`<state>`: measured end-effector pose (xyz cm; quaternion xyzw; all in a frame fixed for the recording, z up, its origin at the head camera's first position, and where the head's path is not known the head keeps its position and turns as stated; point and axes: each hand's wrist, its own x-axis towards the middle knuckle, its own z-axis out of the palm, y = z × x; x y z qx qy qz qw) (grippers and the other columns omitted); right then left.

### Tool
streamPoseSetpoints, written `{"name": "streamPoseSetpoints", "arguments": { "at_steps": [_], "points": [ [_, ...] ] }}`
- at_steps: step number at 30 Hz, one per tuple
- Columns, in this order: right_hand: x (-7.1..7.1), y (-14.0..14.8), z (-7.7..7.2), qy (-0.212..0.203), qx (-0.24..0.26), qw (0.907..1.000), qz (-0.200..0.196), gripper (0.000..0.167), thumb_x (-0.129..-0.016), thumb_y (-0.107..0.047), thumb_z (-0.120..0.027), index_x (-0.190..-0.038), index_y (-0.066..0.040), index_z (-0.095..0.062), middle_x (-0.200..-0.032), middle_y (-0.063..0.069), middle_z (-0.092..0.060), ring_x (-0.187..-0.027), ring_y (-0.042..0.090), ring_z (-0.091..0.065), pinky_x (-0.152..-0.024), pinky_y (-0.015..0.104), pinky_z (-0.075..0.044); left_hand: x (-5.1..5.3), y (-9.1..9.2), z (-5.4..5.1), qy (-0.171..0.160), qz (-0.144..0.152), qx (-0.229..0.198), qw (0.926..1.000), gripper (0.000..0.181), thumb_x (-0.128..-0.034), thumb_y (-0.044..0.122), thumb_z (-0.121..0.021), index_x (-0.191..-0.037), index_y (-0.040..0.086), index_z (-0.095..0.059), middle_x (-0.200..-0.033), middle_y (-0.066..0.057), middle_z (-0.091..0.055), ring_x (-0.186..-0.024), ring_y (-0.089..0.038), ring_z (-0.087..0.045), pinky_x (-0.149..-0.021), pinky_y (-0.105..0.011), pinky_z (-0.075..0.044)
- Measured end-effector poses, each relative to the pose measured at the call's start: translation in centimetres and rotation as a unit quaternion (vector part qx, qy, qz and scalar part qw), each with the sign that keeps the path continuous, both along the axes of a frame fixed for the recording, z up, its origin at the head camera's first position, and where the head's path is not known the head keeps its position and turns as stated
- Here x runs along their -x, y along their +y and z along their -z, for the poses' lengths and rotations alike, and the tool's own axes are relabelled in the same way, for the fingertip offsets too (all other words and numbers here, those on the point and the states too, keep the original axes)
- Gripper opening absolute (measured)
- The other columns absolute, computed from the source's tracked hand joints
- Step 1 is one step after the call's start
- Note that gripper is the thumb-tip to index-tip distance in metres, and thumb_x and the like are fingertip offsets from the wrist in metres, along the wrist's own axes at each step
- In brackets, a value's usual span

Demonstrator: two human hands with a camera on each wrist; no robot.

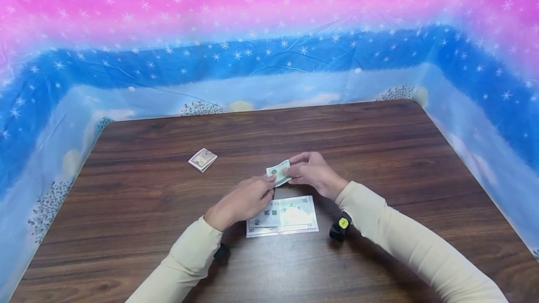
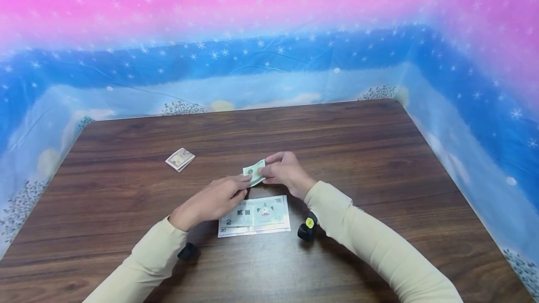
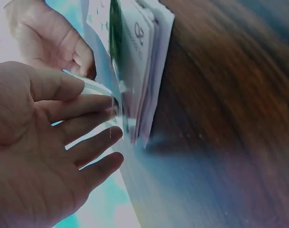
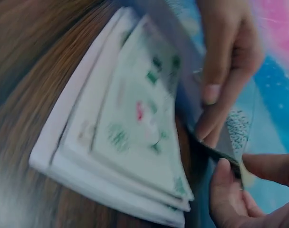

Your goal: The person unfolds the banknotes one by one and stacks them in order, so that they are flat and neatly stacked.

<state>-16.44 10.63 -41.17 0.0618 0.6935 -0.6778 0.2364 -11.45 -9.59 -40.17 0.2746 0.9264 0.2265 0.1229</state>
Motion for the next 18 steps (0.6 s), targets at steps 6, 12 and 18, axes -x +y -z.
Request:
{"name": "streamPoseSetpoints", "arguments": {
  "at_steps": [6,12,18],
  "points": [
    [-0.2,0.1,-0.4,0.037,-0.066,0.997,0.018,0.039,-0.087,0.009,-0.071,-0.123,0.008,-0.054,-0.105,0.02,-0.066,-0.084,0.021,-0.069,-0.078,0.033,-0.062,-0.3,0.0,-0.5,0.014,-0.064,-0.072,0.9952,0.04,-0.1026,0.014,-0.057,-0.138,-0.004,-0.057,-0.146,-0.021,-0.053,-0.132,-0.032,-0.053,-0.111,-0.05,-0.043],
    [-0.7,0.4,-1.1,0.039,-0.046,0.9978,0.028,0.04,-0.087,0.007,-0.072,-0.123,0.006,-0.055,-0.109,0.02,-0.065,-0.086,0.022,-0.069,-0.081,0.035,-0.062,-0.3,-0.2,-0.4,-0.06,-0.214,-0.249,0.9427,0.053,-0.1008,0.013,-0.062,-0.147,-0.006,-0.045,-0.135,-0.025,-0.06,-0.12,-0.034,-0.063,-0.101,-0.046,-0.053],
    [-1.5,0.5,-1.3,0.028,-0.003,0.9996,0.007,0.03,-0.088,0.004,-0.074,-0.113,0.005,-0.057,-0.102,0.015,-0.064,-0.086,0.021,-0.07,-0.085,0.036,-0.061,-0.1,0.1,0.1,-0.248,-0.305,-0.468,0.7912,0.038,-0.0998,0.0,-0.059,-0.135,-0.013,-0.052,-0.122,-0.03,-0.065,-0.098,-0.028,-0.072,-0.084,-0.034,-0.061]
  ]
}}
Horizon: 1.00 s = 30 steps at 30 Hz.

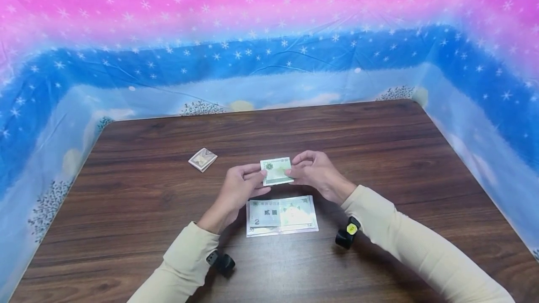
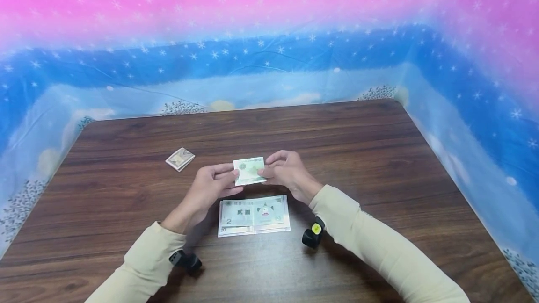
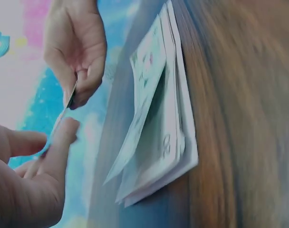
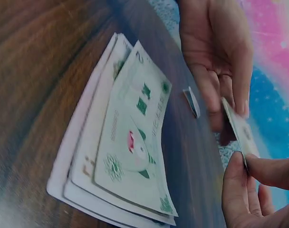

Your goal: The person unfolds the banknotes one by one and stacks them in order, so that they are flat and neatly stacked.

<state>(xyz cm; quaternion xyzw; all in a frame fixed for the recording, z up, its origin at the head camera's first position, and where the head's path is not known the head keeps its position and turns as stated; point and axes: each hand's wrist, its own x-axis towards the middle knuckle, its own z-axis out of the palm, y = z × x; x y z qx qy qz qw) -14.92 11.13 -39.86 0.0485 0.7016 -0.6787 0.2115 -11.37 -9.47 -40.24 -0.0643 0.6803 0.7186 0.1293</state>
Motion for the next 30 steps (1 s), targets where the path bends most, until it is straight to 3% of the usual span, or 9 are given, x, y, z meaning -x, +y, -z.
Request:
{"name": "streamPoseSetpoints", "arguments": {
  "at_steps": [5,10,15,22,25,30],
  "points": [
    [-0.6,-0.1,0.1,0.015,0.005,0.9999,-0.007,0.022,-0.089,0.001,-0.074,-0.108,0.008,-0.067,-0.106,0.015,-0.067,-0.085,0.018,-0.071,-0.086,0.037,-0.061,0.0,0.2,-0.2,-0.028,-0.029,-0.059,0.9974,0.035,-0.0971,0.0,-0.064,-0.129,-0.013,-0.058,-0.115,-0.027,-0.069,-0.086,-0.021,-0.073,-0.082,-0.035,-0.062],
    [-1.1,-0.2,-0.2,0.012,0.012,0.9994,-0.029,0.038,-0.086,-0.007,-0.081,-0.119,0.006,-0.067,-0.123,0.02,-0.065,-0.099,0.023,-0.072,-0.096,0.042,-0.057,-0.2,0.1,-0.6,-0.026,-0.006,-0.075,0.9968,0.038,-0.0959,0.007,-0.069,-0.129,-0.007,-0.061,-0.116,-0.024,-0.069,-0.093,-0.025,-0.073,-0.087,-0.038,-0.061],
    [-1.7,-0.5,-0.5,0.013,0.03,0.9966,-0.075,0.056,-0.084,-0.015,-0.084,-0.13,0.006,-0.059,-0.122,0.02,-0.067,-0.108,0.029,-0.069,-0.101,0.045,-0.053,-0.2,0.1,-0.7,-0.011,0.026,-0.088,0.9957,0.037,-0.0948,0.013,-0.072,-0.126,-0.004,-0.061,-0.123,-0.024,-0.067,-0.104,-0.027,-0.071,-0.094,-0.038,-0.058],
    [-2.0,-0.6,-0.8,0.031,0.022,0.9941,-0.102,0.06,-0.083,-0.021,-0.085,-0.132,0.005,-0.059,-0.118,0.017,-0.071,-0.109,0.03,-0.069,-0.102,0.048,-0.052,0.0,0.4,-0.6,-0.005,0.037,-0.09,0.9952,0.034,-0.092,0.011,-0.075,-0.121,-0.003,-0.063,-0.119,-0.02,-0.069,-0.101,-0.023,-0.071,-0.094,-0.038,-0.058],
    [-2.1,-0.3,-1.0,0.022,0.032,0.9934,-0.108,0.06,-0.084,-0.019,-0.084,-0.133,0.005,-0.058,-0.12,0.017,-0.07,-0.11,0.028,-0.068,-0.105,0.046,-0.05,-0.1,0.2,-0.7,-0.006,0.043,-0.089,0.9951,0.036,-0.093,0.009,-0.073,-0.125,-0.002,-0.061,-0.119,-0.018,-0.069,-0.1,-0.023,-0.071,-0.094,-0.038,-0.058],
    [-2.1,0.4,-1.5,-0.012,0.094,0.9899,-0.106,0.054,-0.091,-0.003,-0.069,-0.138,0.011,-0.048,-0.131,0.025,-0.06,-0.118,0.029,-0.064,-0.105,0.04,-0.051,-0.2,-0.1,-0.9,0.002,0.042,-0.093,0.9948,0.04,-0.0965,0.0,-0.061,-0.136,-0.001,-0.054,-0.125,-0.027,-0.065,-0.1,-0.025,-0.07,-0.093,-0.041,-0.058]
  ]
}}
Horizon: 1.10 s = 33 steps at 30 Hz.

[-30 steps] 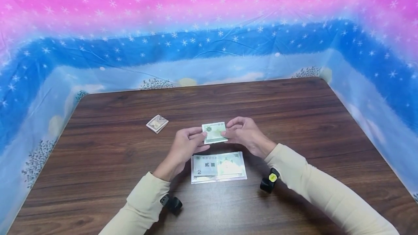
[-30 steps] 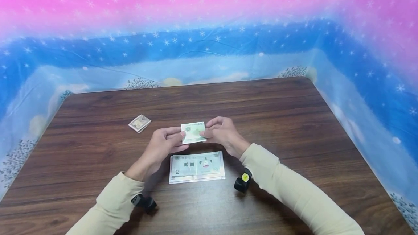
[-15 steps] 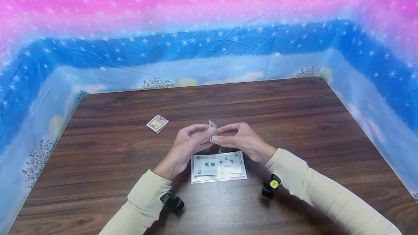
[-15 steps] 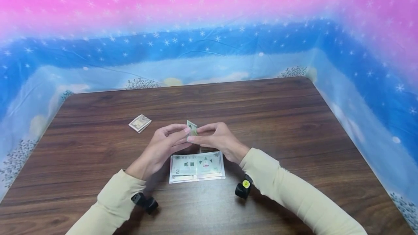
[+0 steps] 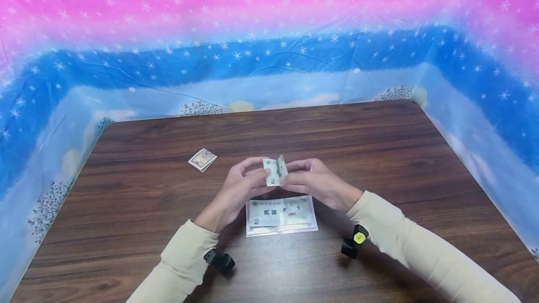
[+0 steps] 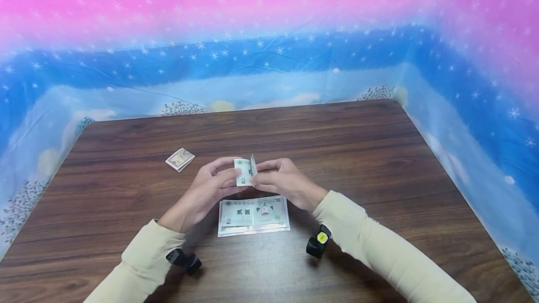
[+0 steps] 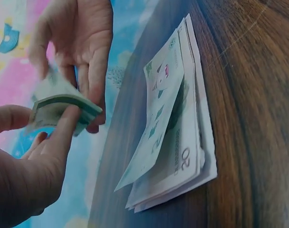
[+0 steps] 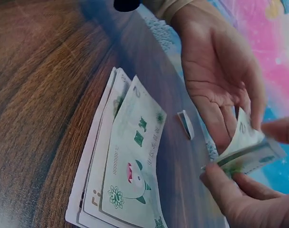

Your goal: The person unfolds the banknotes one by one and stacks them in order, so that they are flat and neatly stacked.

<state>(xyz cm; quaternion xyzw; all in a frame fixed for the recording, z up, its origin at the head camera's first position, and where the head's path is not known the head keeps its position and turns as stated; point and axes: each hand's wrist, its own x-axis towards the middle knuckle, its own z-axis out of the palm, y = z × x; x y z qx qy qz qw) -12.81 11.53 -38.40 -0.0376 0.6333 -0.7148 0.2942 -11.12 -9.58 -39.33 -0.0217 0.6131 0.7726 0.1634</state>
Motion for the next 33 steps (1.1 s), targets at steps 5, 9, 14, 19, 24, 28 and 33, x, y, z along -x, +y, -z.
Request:
{"name": "streamPoseSetpoints", "arguments": {
  "at_steps": [5,9,14,19,24,28,33],
  "points": [
    [-0.1,0.3,-0.3,-0.023,0.025,0.9991,0.026,0.045,-0.093,0.004,-0.059,-0.136,0.014,-0.05,-0.133,0.028,-0.058,-0.117,0.032,-0.064,-0.1,0.041,-0.054,-0.2,-0.3,-0.3,0.011,-0.034,0.045,0.9983,0.038,-0.0938,-0.006,-0.062,-0.131,0.0,-0.059,-0.122,-0.025,-0.066,-0.097,-0.023,-0.07,-0.087,-0.039,-0.061],
    [-0.1,0.6,-0.2,-0.024,0.014,0.9984,0.05,0.039,-0.096,0.005,-0.061,-0.133,0.013,-0.053,-0.131,0.026,-0.059,-0.116,0.033,-0.064,-0.099,0.043,-0.055,-0.5,-0.5,-0.5,0.012,-0.061,0.089,0.9941,0.035,-0.0901,-0.004,-0.069,-0.124,0.003,-0.064,-0.11,-0.019,-0.072,-0.088,-0.02,-0.072,-0.079,-0.035,-0.063],
    [-0.1,0.8,0.3,-0.029,-0.003,0.9972,0.069,0.037,-0.095,0.01,-0.06,-0.131,0.015,-0.052,-0.129,0.027,-0.06,-0.115,0.033,-0.064,-0.095,0.04,-0.057,-0.7,-0.6,-0.3,0.011,-0.075,0.096,0.9924,0.033,-0.088,-0.008,-0.069,-0.12,0.0,-0.065,-0.102,-0.019,-0.072,-0.081,-0.019,-0.071,-0.074,-0.034,-0.063],
    [-0.1,1.2,0.6,-0.018,-0.041,0.9969,0.065,0.036,-0.093,0.006,-0.066,-0.127,0.012,-0.057,-0.121,0.023,-0.066,-0.106,0.027,-0.069,-0.092,0.038,-0.059,-0.9,-0.9,-0.2,0.009,-0.066,0.105,0.9923,0.033,-0.0871,-0.011,-0.069,-0.118,-0.001,-0.065,-0.103,-0.022,-0.071,-0.082,-0.022,-0.072,-0.074,-0.037,-0.064],
    [-0.1,2.1,0.7,0.043,-0.137,0.9878,0.059,0.032,-0.087,-0.003,-0.076,-0.117,0.004,-0.066,-0.107,0.016,-0.071,-0.09,0.021,-0.07,-0.082,0.035,-0.061,-1.3,-1.6,-0.2,0.051,-0.018,0.193,0.9797,0.031,-0.0858,-0.009,-0.073,-0.115,-0.001,-0.065,-0.095,-0.021,-0.073,-0.075,-0.024,-0.072,-0.066,-0.04,-0.064],
    [-0.2,2.4,1.2,0.105,-0.202,0.9731,0.035,0.027,-0.08,-0.002,-0.082,-0.105,0.002,-0.071,-0.092,0.012,-0.07,-0.08,0.02,-0.067,-0.071,0.033,-0.061,-1.7,-2.2,-0.1,0.101,0.056,0.321,0.94,0.032,-0.0869,0.001,-0.078,-0.116,0.005,-0.065,-0.078,-0.011,-0.072,-0.06,-0.023,-0.07,-0.055,-0.039,-0.062],
    [-0.5,2.2,1.8,0.217,-0.279,0.9349,-0.026,0.023,-0.074,-0.001,-0.086,-0.093,-0.001,-0.073,-0.077,0.003,-0.065,-0.072,0.016,-0.059,-0.064,0.028,-0.053,-2.2,-2.2,0.1,0.15,0.121,0.447,0.8735,0.027,-0.0864,0.013,-0.082,-0.11,0.009,-0.068,-0.065,-0.001,-0.062,-0.049,-0.015,-0.062,-0.047,-0.031,-0.053]
  ]
}}
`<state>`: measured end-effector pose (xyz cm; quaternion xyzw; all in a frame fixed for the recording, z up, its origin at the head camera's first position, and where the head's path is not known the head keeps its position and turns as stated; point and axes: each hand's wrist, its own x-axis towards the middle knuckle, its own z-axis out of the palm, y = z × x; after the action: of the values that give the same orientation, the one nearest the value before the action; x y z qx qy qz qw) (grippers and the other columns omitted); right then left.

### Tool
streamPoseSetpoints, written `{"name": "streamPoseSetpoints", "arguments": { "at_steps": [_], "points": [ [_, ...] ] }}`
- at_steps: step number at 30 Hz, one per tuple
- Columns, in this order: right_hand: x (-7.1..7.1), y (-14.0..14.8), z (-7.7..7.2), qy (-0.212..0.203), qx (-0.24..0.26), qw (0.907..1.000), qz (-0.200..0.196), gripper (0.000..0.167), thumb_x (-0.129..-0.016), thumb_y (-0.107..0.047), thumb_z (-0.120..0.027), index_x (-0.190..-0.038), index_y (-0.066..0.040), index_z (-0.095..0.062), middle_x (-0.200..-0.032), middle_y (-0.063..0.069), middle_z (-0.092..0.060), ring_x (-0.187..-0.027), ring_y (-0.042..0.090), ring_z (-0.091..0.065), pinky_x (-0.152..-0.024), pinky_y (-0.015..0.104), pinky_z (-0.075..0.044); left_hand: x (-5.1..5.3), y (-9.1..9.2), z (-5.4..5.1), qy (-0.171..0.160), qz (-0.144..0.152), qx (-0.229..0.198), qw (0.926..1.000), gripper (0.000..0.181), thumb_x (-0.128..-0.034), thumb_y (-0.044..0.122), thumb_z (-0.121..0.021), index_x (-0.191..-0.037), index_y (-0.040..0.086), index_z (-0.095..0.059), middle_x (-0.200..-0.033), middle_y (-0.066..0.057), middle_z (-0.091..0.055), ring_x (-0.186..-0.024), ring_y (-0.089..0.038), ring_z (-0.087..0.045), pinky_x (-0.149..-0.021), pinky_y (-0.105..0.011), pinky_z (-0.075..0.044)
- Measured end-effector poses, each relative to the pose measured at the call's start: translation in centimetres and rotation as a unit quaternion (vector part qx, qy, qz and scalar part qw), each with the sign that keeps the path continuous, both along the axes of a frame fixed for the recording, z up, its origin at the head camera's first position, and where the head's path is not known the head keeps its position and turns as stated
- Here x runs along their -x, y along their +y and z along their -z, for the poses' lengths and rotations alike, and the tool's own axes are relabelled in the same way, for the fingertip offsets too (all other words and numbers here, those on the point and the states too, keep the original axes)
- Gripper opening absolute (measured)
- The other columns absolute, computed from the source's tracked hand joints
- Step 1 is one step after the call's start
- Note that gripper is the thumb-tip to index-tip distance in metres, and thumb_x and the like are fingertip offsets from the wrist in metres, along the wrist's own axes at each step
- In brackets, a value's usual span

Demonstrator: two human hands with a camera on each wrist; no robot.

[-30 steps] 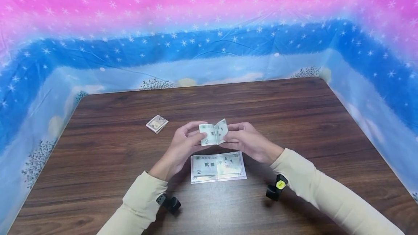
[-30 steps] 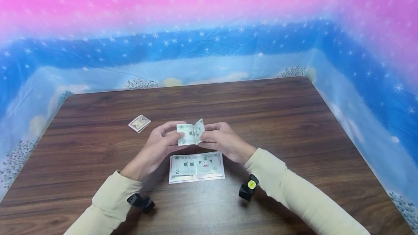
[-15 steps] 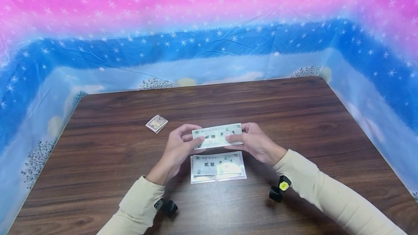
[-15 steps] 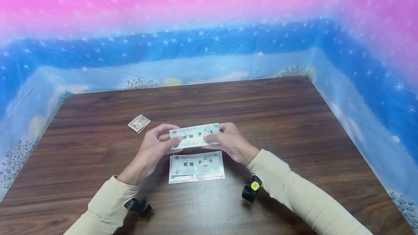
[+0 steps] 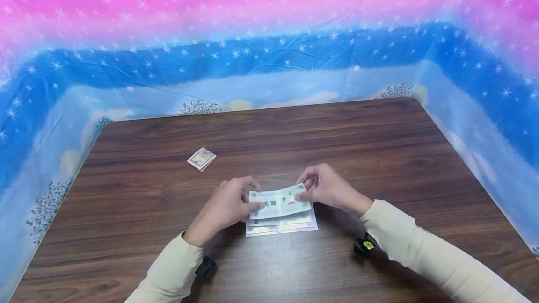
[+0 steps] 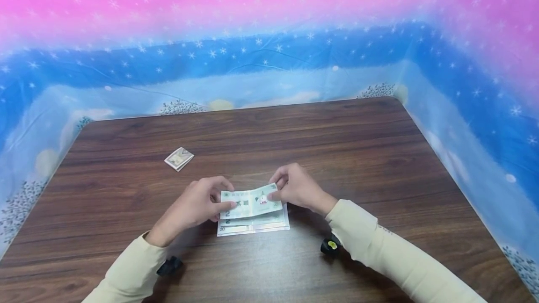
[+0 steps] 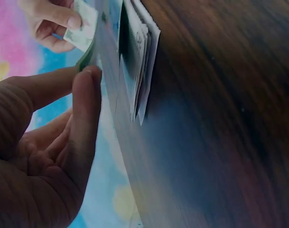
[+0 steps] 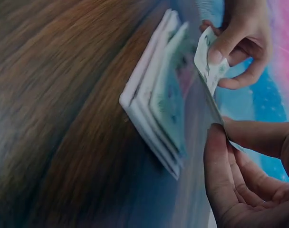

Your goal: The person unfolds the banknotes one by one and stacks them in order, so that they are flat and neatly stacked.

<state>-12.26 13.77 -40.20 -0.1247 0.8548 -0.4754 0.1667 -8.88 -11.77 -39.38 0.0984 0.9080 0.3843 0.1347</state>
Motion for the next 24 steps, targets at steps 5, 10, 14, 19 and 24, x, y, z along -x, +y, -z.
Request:
{"name": "streamPoseSetpoints", "arguments": {
  "at_steps": [5,10,14,19,24],
  "points": [
    [-0.3,-0.5,0.6,0.079,-0.096,0.9913,-0.043,0.024,-0.071,-0.006,-0.09,-0.088,-0.004,-0.072,-0.069,-0.005,-0.061,-0.065,0.009,-0.055,-0.063,0.025,-0.048,-0.1,0.4,0.5,0.035,0.025,0.075,0.9963,0.028,-0.0833,0.018,-0.085,-0.104,0.009,-0.069,-0.062,0.003,-0.057,-0.051,-0.012,-0.054,-0.048,-0.028,-0.044],
    [-0.5,-0.7,1.1,0.098,-0.164,0.9804,-0.047,0.03,-0.07,-0.015,-0.093,-0.087,-0.008,-0.07,-0.066,-0.007,-0.06,-0.062,0.008,-0.055,-0.063,0.027,-0.049,0.0,0.5,1.0,0.049,0.024,0.12,0.9912,0.031,-0.0793,0.022,-0.088,-0.1,0.01,-0.067,-0.066,0.002,-0.058,-0.056,-0.015,-0.051,-0.049,-0.03,-0.041],
    [-0.5,-0.7,1.2,0.114,-0.206,0.9708,-0.044,0.038,-0.069,-0.023,-0.095,-0.088,-0.009,-0.066,-0.068,-0.005,-0.06,-0.063,0.009,-0.055,-0.061,0.028,-0.049,-0.1,0.5,1.2,0.055,0.014,0.142,0.9883,0.037,-0.0772,0.026,-0.09,-0.101,0.01,-0.066,-0.067,0.0,-0.058,-0.057,-0.017,-0.049,-0.048,-0.031,-0.04],
    [-0.6,-0.6,0.9,0.12,-0.213,0.9686,-0.047,0.044,-0.068,-0.028,-0.096,-0.087,-0.01,-0.06,-0.069,-0.003,-0.056,-0.061,0.011,-0.052,-0.057,0.027,-0.044,0.0,0.4,0.8,0.08,0.006,0.144,0.9864,0.041,-0.0788,0.029,-0.089,-0.107,0.008,-0.069,-0.076,-0.002,-0.068,-0.058,-0.013,-0.053,-0.049,-0.03,-0.044],
    [0.1,0.0,-0.2,0.096,-0.172,0.9795,-0.041,0.04,-0.075,-0.03,-0.092,-0.086,-0.01,-0.059,-0.069,-0.001,-0.056,-0.06,0.012,-0.049,-0.057,0.028,-0.042,0.8,-0.7,-0.1,0.111,-0.017,0.111,0.9875,0.036,-0.0922,0.029,-0.076,-0.116,0.003,-0.071,-0.082,-0.005,-0.074,-0.059,-0.011,-0.059,-0.055,-0.033,-0.052]
  ]
}}
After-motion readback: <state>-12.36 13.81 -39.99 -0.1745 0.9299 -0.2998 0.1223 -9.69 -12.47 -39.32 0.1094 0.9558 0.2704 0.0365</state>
